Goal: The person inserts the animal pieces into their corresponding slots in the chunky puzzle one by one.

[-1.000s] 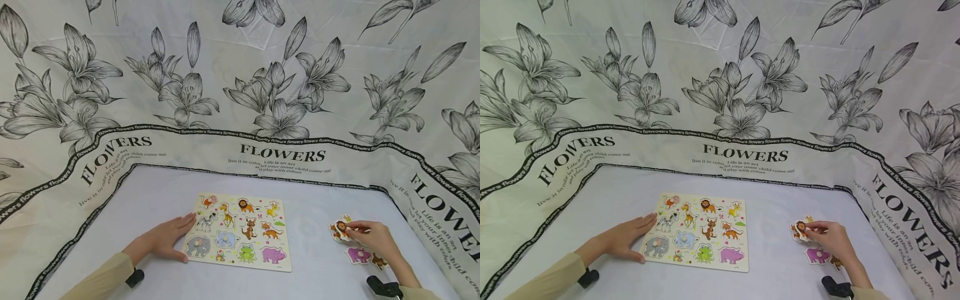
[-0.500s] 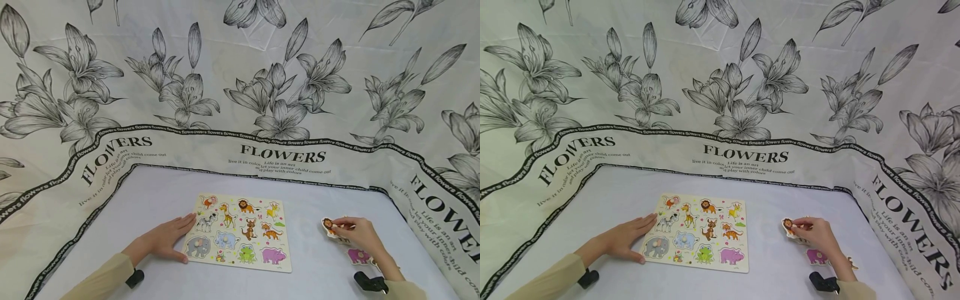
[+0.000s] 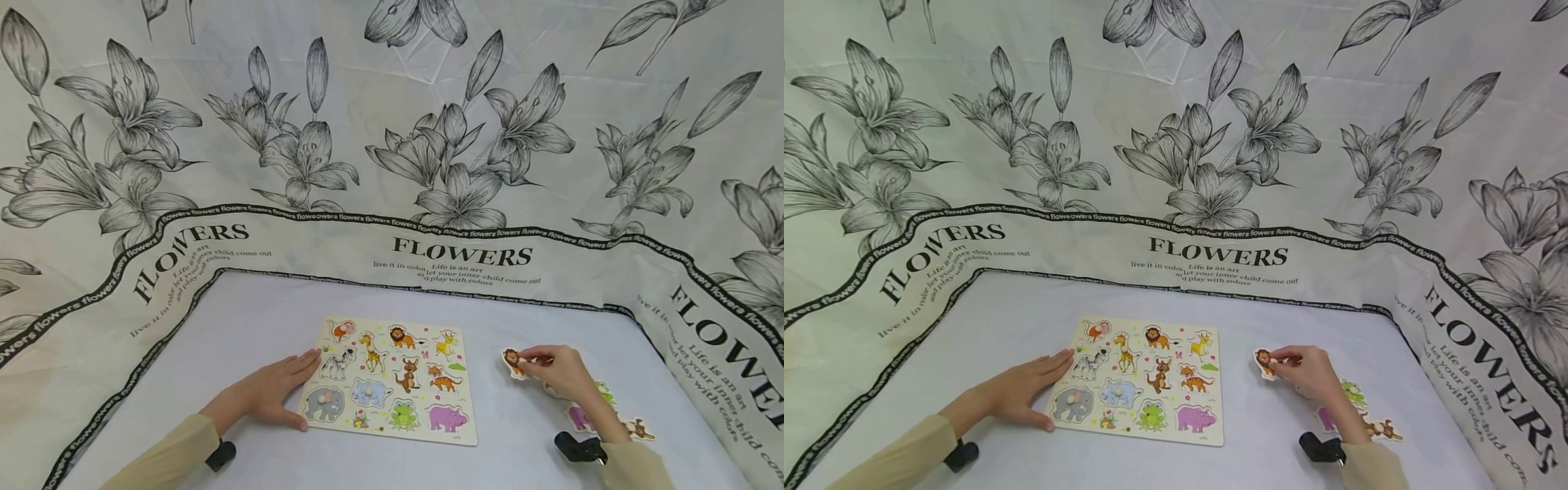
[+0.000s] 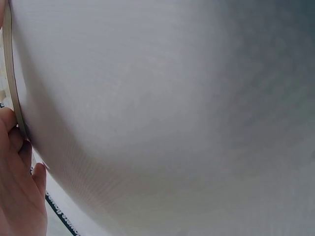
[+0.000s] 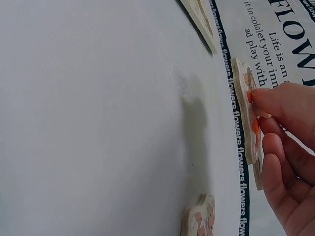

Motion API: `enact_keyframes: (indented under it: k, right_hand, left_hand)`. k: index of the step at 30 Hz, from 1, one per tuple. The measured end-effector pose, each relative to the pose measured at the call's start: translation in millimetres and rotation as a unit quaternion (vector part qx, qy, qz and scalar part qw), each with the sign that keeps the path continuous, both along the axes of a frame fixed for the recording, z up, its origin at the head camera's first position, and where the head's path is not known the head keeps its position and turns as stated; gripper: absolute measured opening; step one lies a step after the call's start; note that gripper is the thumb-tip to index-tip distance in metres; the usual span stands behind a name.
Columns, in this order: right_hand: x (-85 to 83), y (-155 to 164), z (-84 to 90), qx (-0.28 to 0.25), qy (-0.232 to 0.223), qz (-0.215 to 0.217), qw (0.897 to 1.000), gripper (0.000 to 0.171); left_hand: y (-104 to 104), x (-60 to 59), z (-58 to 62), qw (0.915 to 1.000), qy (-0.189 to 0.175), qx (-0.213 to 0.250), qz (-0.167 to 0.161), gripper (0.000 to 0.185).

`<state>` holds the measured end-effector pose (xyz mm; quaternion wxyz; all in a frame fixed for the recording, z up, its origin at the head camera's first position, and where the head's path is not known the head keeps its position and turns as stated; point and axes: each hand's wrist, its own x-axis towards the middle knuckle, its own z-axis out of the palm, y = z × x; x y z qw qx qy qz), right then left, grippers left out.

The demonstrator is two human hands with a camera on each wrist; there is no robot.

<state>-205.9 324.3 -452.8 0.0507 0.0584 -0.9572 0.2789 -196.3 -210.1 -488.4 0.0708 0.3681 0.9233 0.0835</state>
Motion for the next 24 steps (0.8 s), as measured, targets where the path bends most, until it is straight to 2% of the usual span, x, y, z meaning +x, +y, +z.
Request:
enact_keyframes:
  k: [5, 13, 24]
  right_hand:
    - [-6.8, -13, -0.3, -0.013, 0.019, 0.014, 1.0, 0.018]
    - [-17.2, -31, -4.9, -0.041, 0.005, 0.031, 0.999, 0.019]
    - [-27.6, -58, -6.3, -0.048, 0.005, 0.067, 0.997, 0.02]
  left_hand:
    - [0, 0.4, 0.0, 1.0, -0.006, 0.001, 0.004, 0.111]
    - [-1, -0.7, -1.8, 1.0, -0.002, 0.0, 0.001, 0.111]
    - [-2, -1.8, -2.9, 1.0, -0.002, -0.004, 0.006, 0.112]
